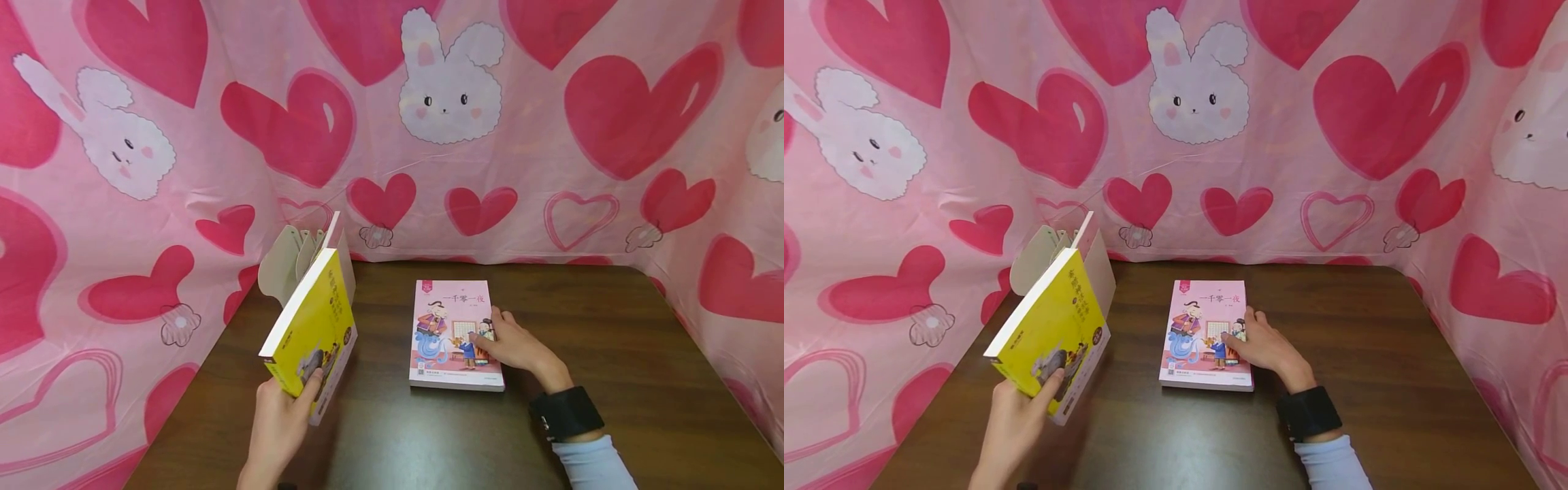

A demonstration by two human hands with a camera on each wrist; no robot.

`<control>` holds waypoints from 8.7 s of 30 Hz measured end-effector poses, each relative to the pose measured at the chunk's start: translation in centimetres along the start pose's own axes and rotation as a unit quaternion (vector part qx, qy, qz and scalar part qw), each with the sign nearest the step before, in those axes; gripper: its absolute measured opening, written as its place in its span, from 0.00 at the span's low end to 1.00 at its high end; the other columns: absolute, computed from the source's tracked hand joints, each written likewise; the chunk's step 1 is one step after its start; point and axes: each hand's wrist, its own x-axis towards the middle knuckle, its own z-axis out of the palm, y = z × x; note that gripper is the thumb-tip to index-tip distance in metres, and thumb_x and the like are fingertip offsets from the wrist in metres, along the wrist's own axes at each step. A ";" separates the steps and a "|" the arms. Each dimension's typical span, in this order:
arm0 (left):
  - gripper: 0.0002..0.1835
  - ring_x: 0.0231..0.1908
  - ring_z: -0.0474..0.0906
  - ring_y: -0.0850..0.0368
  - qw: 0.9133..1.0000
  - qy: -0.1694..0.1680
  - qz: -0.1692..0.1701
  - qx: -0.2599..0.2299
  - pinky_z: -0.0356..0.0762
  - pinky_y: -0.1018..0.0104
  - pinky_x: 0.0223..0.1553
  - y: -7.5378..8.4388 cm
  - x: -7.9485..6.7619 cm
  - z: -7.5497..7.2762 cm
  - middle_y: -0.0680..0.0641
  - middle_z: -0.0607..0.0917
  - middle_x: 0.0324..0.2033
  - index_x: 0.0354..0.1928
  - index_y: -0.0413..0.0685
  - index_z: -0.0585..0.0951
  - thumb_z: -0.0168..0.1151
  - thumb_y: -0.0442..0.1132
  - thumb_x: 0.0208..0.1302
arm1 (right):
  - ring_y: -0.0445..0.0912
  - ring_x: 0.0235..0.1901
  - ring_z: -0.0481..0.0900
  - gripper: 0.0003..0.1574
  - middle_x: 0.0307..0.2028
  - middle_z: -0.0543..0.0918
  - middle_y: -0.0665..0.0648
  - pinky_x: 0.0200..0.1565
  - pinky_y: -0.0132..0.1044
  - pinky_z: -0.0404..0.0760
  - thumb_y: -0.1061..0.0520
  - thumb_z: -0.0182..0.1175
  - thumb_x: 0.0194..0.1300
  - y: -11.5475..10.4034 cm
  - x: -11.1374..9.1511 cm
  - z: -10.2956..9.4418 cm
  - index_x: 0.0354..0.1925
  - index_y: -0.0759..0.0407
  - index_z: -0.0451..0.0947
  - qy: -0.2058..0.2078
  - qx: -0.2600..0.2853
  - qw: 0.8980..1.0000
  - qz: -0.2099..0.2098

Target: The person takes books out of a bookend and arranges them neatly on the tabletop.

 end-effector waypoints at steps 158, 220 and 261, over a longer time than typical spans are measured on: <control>0.30 0.56 0.83 0.42 0.966 -0.123 -0.060 -0.221 0.79 0.34 0.57 -0.5 5.4 3.8 0.44 0.81 0.60 0.70 0.54 0.63 0.65 0.32 0.74 | 0.44 0.47 0.85 0.33 0.49 0.80 0.47 0.53 0.44 0.85 0.35 0.58 0.77 -11.3 3.1 6.5 0.67 0.43 0.57 0.031 0.223 0.950 -0.217; 0.56 0.45 0.70 0.41 0.967 -0.156 0.032 -0.198 0.79 0.64 0.36 -1.8 7.9 7.0 0.44 0.75 0.52 0.84 0.73 0.52 0.69 0.26 0.64 | 0.43 0.37 0.86 0.40 0.43 0.83 0.51 0.43 0.45 0.83 0.43 0.62 0.77 -8.8 0.1 3.2 0.75 0.51 0.55 0.091 0.201 0.966 -0.133; 0.47 0.34 0.66 0.51 0.969 -0.231 0.012 -0.092 0.70 0.68 0.28 -2.1 10.5 12.6 0.39 0.71 0.49 0.84 0.43 0.51 0.65 0.31 0.69 | 0.46 0.36 0.84 0.45 0.43 0.83 0.56 0.41 0.43 0.81 0.49 0.64 0.75 -5.4 -0.1 0.6 0.75 0.64 0.53 0.077 0.137 0.985 -0.070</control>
